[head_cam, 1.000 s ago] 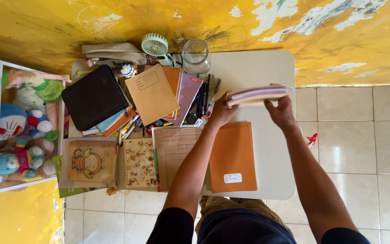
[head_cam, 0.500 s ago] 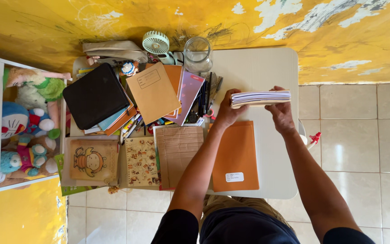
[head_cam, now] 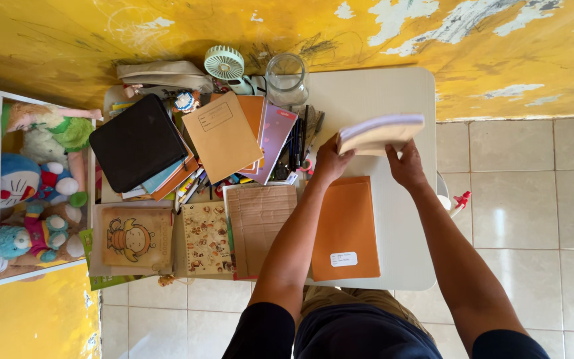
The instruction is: The person closes a laptop, coils the mouse cable, and places the laptop on a shelf. Then the person sorts through various notebooks and books on the desk, stacking them into neat piles.
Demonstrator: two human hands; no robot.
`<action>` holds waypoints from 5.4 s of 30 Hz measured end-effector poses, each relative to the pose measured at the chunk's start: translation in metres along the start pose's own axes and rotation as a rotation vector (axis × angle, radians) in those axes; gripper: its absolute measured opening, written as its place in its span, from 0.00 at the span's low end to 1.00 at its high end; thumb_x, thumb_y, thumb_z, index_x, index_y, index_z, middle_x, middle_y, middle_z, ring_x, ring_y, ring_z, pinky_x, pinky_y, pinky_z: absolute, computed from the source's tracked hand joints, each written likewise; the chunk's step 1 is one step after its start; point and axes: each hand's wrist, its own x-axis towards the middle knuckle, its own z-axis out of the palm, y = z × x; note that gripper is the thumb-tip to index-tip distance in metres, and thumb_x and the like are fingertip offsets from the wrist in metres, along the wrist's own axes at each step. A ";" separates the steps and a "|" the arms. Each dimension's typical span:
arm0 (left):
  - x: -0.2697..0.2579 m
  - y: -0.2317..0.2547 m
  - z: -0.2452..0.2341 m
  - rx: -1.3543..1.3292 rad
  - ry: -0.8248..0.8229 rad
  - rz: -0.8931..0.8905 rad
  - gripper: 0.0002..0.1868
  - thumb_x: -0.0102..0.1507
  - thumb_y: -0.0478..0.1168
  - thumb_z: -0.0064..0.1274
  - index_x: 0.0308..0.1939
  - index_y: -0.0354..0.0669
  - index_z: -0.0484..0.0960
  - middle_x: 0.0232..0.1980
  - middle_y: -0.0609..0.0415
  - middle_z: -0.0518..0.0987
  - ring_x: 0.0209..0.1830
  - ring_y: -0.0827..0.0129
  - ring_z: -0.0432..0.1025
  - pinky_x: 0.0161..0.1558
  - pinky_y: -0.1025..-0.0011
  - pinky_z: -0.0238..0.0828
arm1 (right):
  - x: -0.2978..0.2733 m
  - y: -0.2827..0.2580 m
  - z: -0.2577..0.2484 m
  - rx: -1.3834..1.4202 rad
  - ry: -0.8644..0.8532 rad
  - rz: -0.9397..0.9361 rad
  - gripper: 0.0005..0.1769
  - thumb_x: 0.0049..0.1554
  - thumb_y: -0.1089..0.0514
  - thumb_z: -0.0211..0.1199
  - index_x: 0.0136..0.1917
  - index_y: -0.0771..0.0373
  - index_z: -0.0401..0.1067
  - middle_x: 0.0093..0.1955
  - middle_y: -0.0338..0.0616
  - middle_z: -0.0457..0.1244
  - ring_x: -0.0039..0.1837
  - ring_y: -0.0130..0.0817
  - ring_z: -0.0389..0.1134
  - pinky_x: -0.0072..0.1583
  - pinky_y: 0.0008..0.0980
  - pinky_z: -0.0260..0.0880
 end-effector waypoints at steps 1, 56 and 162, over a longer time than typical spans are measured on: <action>0.000 0.002 0.002 0.008 0.011 -0.024 0.26 0.61 0.40 0.64 0.62 0.40 0.76 0.54 0.46 0.85 0.52 0.63 0.80 0.54 0.67 0.75 | 0.000 -0.006 0.000 -0.088 0.030 0.015 0.20 0.69 0.57 0.59 0.69 0.70 0.60 0.61 0.60 0.65 0.63 0.51 0.65 0.63 0.45 0.65; -0.177 -0.037 -0.191 -0.397 0.124 -0.415 0.14 0.68 0.43 0.50 0.55 0.42 0.75 0.40 0.59 0.82 0.24 0.70 0.75 0.20 0.74 0.68 | -0.095 -0.108 0.160 0.696 -0.018 0.328 0.13 0.66 0.59 0.62 0.60 0.68 0.70 0.52 0.40 0.67 0.53 0.24 0.66 0.54 0.27 0.70; -0.023 -0.065 -0.266 0.858 0.295 -0.378 0.44 0.44 0.59 0.75 0.55 0.36 0.78 0.52 0.39 0.81 0.54 0.46 0.76 0.54 0.57 0.72 | 0.056 0.002 -0.015 -0.142 0.085 0.371 0.28 0.61 0.62 0.56 0.74 0.62 0.66 0.57 0.51 0.69 0.57 0.41 0.70 0.60 0.41 0.70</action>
